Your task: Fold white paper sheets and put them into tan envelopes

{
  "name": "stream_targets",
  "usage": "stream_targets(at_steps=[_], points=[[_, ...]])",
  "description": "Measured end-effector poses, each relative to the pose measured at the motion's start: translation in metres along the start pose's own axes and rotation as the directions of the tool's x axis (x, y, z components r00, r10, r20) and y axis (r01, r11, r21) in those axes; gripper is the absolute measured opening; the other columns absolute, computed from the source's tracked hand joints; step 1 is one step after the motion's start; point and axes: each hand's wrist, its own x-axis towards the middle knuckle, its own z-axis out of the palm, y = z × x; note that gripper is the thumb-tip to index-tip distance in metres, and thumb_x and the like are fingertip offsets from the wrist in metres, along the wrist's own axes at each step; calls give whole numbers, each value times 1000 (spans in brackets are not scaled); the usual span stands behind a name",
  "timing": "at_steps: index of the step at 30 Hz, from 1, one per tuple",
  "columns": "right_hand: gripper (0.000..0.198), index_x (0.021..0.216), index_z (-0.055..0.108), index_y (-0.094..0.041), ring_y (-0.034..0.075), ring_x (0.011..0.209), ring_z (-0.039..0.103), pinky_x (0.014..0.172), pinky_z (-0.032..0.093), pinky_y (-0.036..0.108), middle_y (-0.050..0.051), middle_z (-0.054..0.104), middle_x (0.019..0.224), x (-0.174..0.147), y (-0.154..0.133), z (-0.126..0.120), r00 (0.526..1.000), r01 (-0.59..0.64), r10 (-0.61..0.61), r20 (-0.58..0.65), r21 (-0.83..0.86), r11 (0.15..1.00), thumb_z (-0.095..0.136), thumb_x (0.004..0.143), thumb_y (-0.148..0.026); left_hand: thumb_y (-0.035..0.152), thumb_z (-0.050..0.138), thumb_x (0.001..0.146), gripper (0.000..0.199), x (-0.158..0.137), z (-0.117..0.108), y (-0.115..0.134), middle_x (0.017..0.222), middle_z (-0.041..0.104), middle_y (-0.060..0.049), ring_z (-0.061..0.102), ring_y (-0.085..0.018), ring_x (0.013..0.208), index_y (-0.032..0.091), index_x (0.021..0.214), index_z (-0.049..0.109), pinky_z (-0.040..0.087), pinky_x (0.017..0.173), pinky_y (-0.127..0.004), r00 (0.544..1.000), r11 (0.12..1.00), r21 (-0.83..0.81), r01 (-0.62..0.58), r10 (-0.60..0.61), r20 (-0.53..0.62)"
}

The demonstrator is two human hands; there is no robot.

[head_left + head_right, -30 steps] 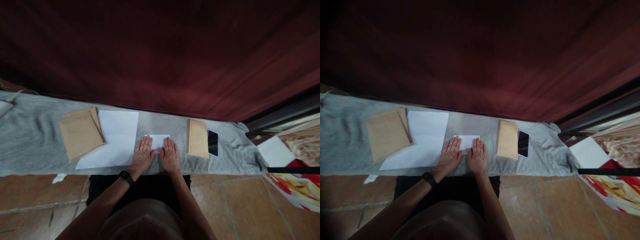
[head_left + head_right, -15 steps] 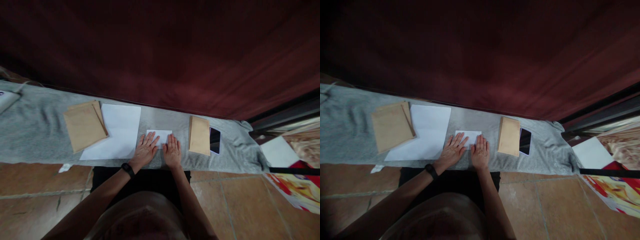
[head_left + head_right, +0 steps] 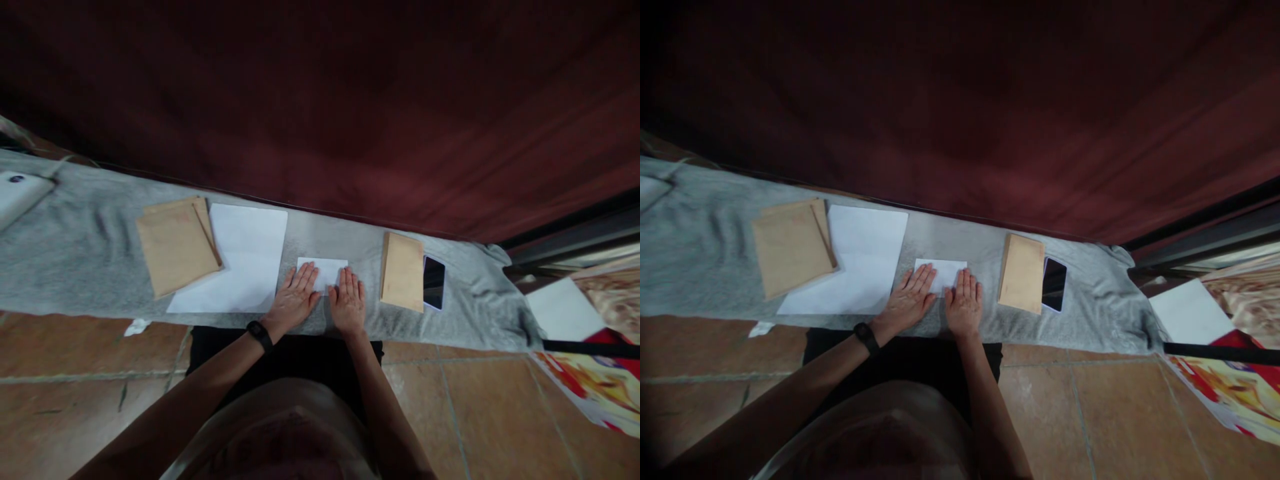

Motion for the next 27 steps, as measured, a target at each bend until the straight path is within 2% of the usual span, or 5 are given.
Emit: stream_targets(at_steps=[4,9,16,23,27], points=[[59,158,32,-7,30,147,38,120,29,52,19,41,159,0,0,-1,999,-16,16,29,-8,1000,34,108,-38,36,40,101,63,-5,1,2,162,33,-22,26,-29,154,0,152,37,25,125,-48,999,999,-9,50,-50,-19],[57,158,32,-9,31,148,37,119,29,53,19,41,158,-3,2,-3,999,-33,33,27,-5,999,33,108,-35,37,41,101,64,-16,-1,4,162,35,-22,27,-30,154,0,153,36,28,124,-48,995,995,-12,97,-98,-36],[56,158,34,-9,31,147,38,119,28,53,18,42,158,-4,4,-4,999,-41,41,25,-5,999,32,108,-34,41,41,101,66,-32,-7,7,160,36,-25,30,-33,152,-3,151,38,30,123,-49,993,993,37,113,-112,-28],[54,155,38,-9,31,146,39,119,28,52,18,44,158,-5,4,-4,999,-44,44,0,16,999,36,107,-33,38,38,103,58,-58,-8,3,160,41,-18,34,-28,151,7,151,42,35,121,-47,999,999,-5,34,-34,-35],[47,148,50,-12,28,133,51,111,38,46,17,55,148,4,8,-10,994,-112,111,16,67,991,40,104,-28,33,34,104,52,-60,-10,0,157,45,-16,39,-28,148,10,149,46,40,119,-47,999,999,-33,30,-31,-26]])
